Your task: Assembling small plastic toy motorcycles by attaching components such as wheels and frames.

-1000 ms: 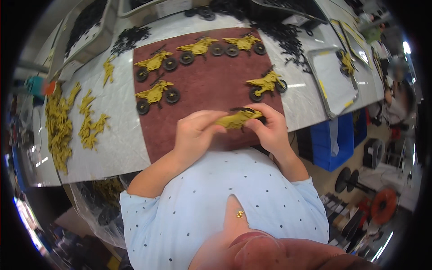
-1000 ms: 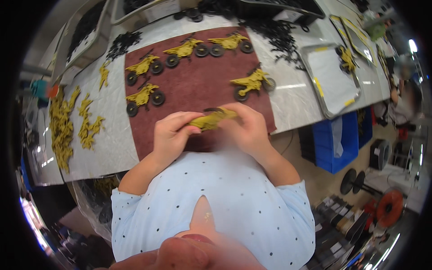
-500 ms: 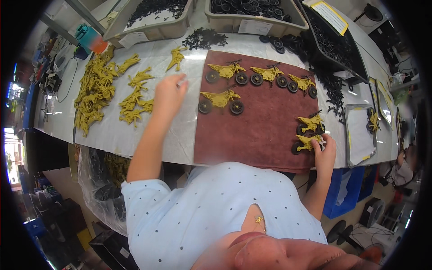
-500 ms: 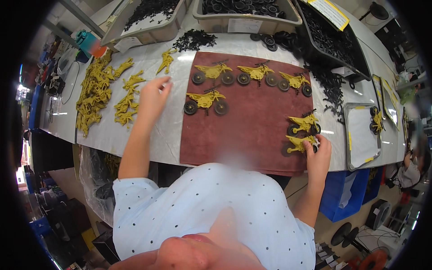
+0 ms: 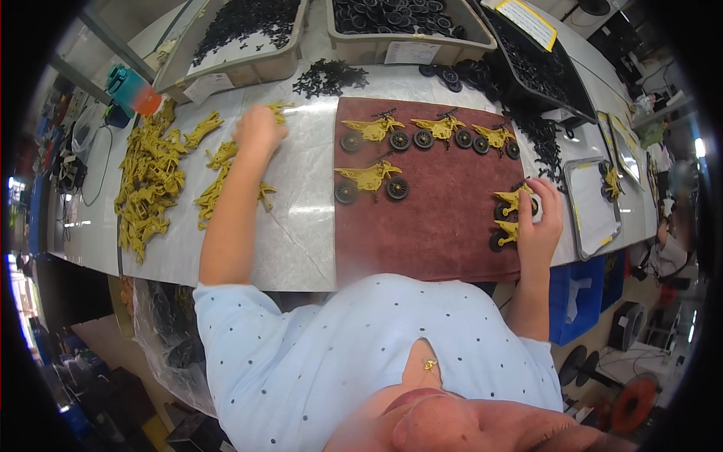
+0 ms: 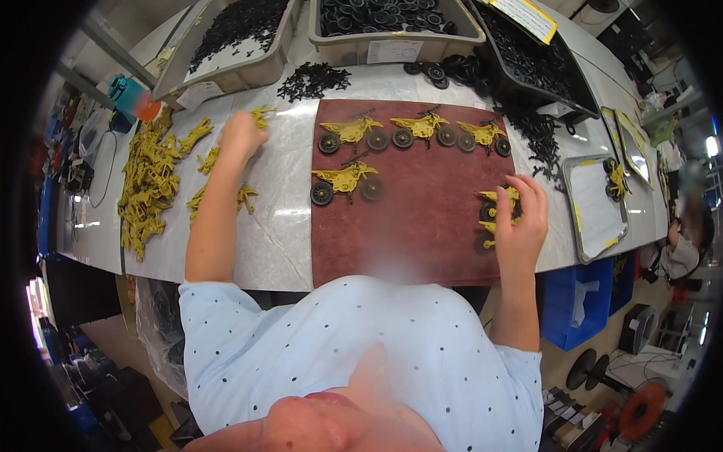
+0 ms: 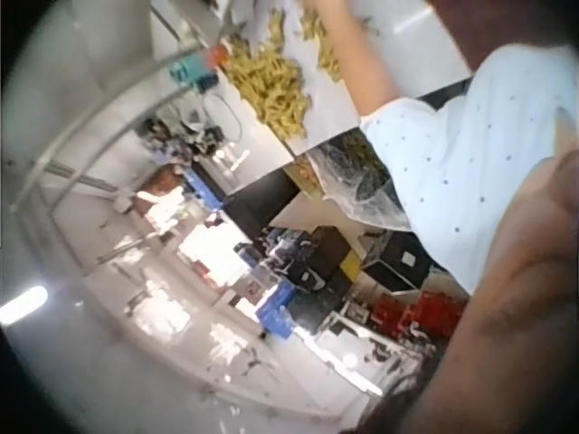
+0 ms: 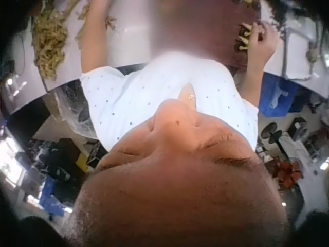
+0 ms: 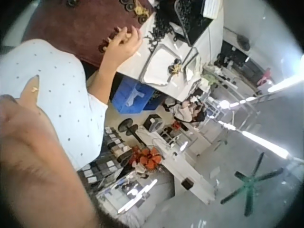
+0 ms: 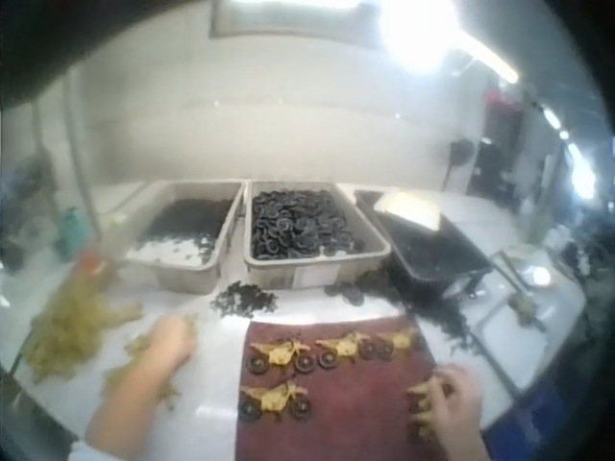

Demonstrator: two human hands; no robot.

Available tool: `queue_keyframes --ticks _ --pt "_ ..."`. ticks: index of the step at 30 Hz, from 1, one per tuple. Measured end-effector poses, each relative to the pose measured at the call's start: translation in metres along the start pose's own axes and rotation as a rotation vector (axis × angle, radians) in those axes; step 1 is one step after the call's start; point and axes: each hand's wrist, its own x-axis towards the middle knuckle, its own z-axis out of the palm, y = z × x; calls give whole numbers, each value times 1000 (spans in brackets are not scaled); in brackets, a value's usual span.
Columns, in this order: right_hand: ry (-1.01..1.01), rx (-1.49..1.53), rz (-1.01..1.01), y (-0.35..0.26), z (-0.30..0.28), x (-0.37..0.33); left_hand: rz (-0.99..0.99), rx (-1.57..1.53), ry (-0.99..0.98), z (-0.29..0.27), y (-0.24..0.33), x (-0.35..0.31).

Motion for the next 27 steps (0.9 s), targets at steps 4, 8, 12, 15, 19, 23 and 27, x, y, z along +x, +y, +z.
queue_keyframes --ticks 4,8,12,15,19,23,27 --pt "-144 227 -78 -27 21 14 318 -121 179 -7 -6 -38" --pt "-468 373 28 -60 53 22 913 -515 -23 6 23 -85" --pt "-555 385 -22 -75 95 17 1039 -498 -27 21 42 -108" --pt "-648 414 64 -74 115 13 1109 -428 32 28 45 -111" --pt "-715 351 70 -71 122 12 1115 -428 45 36 44 -111" --pt "-692 290 41 -72 128 7 1124 -397 72 43 44 -109" --pt "-623 285 8 -70 134 2 1098 -380 59 43 43 -109"
